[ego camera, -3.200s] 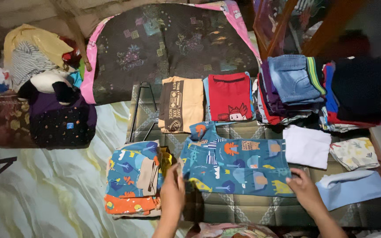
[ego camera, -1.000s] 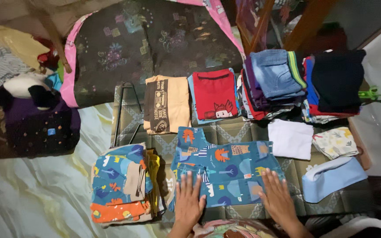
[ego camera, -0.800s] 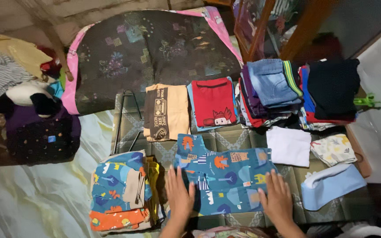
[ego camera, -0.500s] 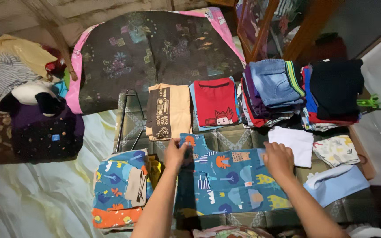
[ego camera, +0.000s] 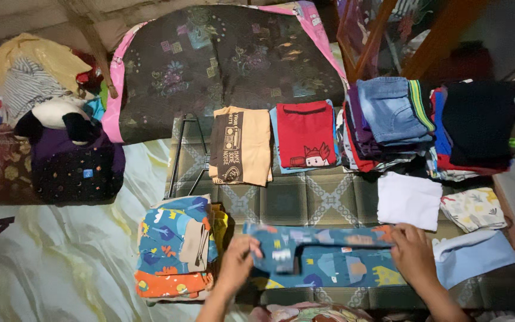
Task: The person sorts various garments on a flat surface, picking them up and placing them into different stacks.
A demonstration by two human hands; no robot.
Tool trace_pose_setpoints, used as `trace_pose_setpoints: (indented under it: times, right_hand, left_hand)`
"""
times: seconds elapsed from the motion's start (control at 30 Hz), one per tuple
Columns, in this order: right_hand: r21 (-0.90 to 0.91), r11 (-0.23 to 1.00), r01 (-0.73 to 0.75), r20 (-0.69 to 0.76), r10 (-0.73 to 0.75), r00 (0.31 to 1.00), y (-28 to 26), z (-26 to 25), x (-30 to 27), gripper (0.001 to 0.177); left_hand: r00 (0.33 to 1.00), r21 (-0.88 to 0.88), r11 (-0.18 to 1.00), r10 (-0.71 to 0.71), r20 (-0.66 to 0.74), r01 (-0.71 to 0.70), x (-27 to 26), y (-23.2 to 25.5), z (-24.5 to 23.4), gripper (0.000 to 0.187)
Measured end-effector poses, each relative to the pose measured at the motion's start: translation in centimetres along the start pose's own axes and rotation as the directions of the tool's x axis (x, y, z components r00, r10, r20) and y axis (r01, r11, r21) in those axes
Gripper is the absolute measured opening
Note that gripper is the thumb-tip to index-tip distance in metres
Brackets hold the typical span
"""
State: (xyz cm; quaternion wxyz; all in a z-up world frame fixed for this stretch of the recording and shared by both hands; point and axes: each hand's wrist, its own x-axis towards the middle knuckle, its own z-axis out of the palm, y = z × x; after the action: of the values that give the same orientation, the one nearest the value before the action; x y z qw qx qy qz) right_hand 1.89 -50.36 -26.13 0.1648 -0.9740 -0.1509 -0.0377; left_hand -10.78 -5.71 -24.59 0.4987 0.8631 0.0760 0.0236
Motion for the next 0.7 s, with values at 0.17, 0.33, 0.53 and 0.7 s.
trace_pose_setpoints:
  times: [0.17,0.33,0.53,0.7]
  right_hand:
    - [-0.051,0.998,0.044,0.002,-0.044,0.999,0.7,1.5,-1.7,0.029]
    - [-0.046,0.999,0.007,-0.026,-0.008,1.0,-0.4,0.5,-1.2,0.029]
    - [-0.063,0.994,-0.084,-0.036,0.082,0.996,-0.5,0.4,-1.2,0.041]
    - [0.036,0.993,0.113,0.007,-0.114,0.993,-0.9,4.8,-0.8,0.037]
  left_hand:
    - [0.999,0.088,0.996,-0.033,-0.001,0.033,-3.5,0.2,0.6,0.027]
    - [0.999,0.149,0.988,-0.032,-0.008,0.033,-3.8,1.1,0.8,0.038]
    - [0.946,0.104,0.978,-0.142,-0.292,0.179,-2.1,3.5,1.3,0.039]
    - [0.999,0.369,0.929,0.02,0.036,-0.032,0.4,3.0,3.8,0.04]
